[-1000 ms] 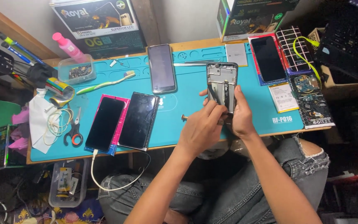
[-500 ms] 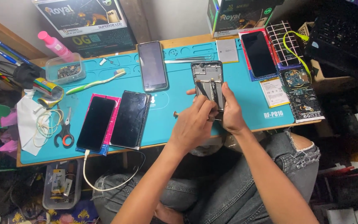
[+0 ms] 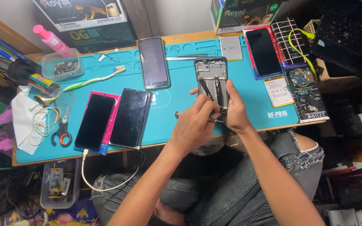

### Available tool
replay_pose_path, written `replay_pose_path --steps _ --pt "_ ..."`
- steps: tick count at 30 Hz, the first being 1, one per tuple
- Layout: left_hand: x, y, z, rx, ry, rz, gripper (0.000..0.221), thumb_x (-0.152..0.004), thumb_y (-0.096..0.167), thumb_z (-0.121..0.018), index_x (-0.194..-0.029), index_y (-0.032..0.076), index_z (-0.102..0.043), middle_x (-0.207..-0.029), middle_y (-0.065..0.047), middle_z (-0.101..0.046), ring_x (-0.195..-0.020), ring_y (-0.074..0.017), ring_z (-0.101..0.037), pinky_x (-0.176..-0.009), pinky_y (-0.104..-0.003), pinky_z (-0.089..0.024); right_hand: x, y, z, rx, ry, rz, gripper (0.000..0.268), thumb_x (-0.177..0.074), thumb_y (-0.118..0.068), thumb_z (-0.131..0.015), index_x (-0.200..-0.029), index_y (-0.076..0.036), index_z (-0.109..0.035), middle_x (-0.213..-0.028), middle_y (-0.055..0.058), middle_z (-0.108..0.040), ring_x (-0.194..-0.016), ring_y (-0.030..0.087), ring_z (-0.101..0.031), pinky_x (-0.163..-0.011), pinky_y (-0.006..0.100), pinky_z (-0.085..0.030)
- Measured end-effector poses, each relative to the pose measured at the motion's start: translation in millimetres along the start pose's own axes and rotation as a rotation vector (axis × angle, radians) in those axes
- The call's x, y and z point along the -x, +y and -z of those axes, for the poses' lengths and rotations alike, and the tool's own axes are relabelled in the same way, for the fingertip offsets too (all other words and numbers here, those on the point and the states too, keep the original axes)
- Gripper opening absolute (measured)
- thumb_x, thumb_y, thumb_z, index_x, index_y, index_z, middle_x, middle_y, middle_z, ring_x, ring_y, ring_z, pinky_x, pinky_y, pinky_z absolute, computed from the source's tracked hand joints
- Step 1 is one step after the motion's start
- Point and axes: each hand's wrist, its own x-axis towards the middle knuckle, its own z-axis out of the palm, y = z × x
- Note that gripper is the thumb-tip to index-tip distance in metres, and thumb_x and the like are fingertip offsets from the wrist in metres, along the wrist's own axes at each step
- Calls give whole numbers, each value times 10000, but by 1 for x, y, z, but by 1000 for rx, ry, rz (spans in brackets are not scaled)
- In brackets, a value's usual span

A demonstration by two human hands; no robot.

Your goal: The person cleans a workbench with a toothbrush, then uses a screwdriver to remove screws from a disassembled smartphone. They proceed to remove a metal bracket and a small internal component from the phone's chassis using a precision tool.

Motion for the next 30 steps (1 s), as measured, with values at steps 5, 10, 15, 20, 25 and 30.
replay_pose_path --steps 5,10,15,20,25,30 --pt "-1 8 11 89 143 41 164 -994 49 -718 -1059 164 -620 -949 58 -591 -580 -231 -647 -495 -335 -567 -6 -5 -1 -113 67 21 769 -1049 -610 -384 -1317 28 -719 -1223 329 -761 -937 365 -800 -670 409 -650" --pt "2 -1 5 121 360 102 216 -1028 45 -714 -1211 153 -672 -905 32 -699 -499 -146 -604 -413 -270 -519 -9 -8 8 -250 88 13 759 -1040 -613 -401 -1355 18 -679 -1281 357 -729 -1024 443 -793 -726 493 -676" --pt "-3 -4 8 48 474 210 262 -1031 -31 -674 -1246 102 -745 -899 -25 -751 -508 -157 -569 -463 -294 -494 -3 -12 15 -414 125 -9 751 -1023 -632 -435 -1401 -21 -655 -1349 355 -701 -1082 456 -760 -932 591 -643" --pt "-6 -7 3 69 479 294 298 -1024 -71 -652 -1222 112 -780 -947 -22 -762 -513 -96 -494 -473 -274 -449 5 -17 24 -490 144 -3 734 -1017 -637 -457 -1417 -52 -648 -1380 345 -692 -1118 450 -741 -990 596 -617" --pt "-10 -3 5 39 467 371 200 -1017 -13 -681 -1142 104 -783 -876 -21 -701 -537 -111 -503 -467 -277 -428 21 -46 12 -530 228 -84 728 -1018 -614 -454 -1484 -71 -587 -1447 344 -653 -1169 441 -716 -1066 619 -569" --pt "-10 2 2 -19 322 344 214 -931 -38 -725 -1068 110 -796 -801 -1 -647 -599 -165 -595 -493 -306 -490 36 -68 7 -570 265 -147 713 -1005 -559 -482 -1500 -53 -574 -1509 337 -617 -1209 434 -693 -1054 616 -552"
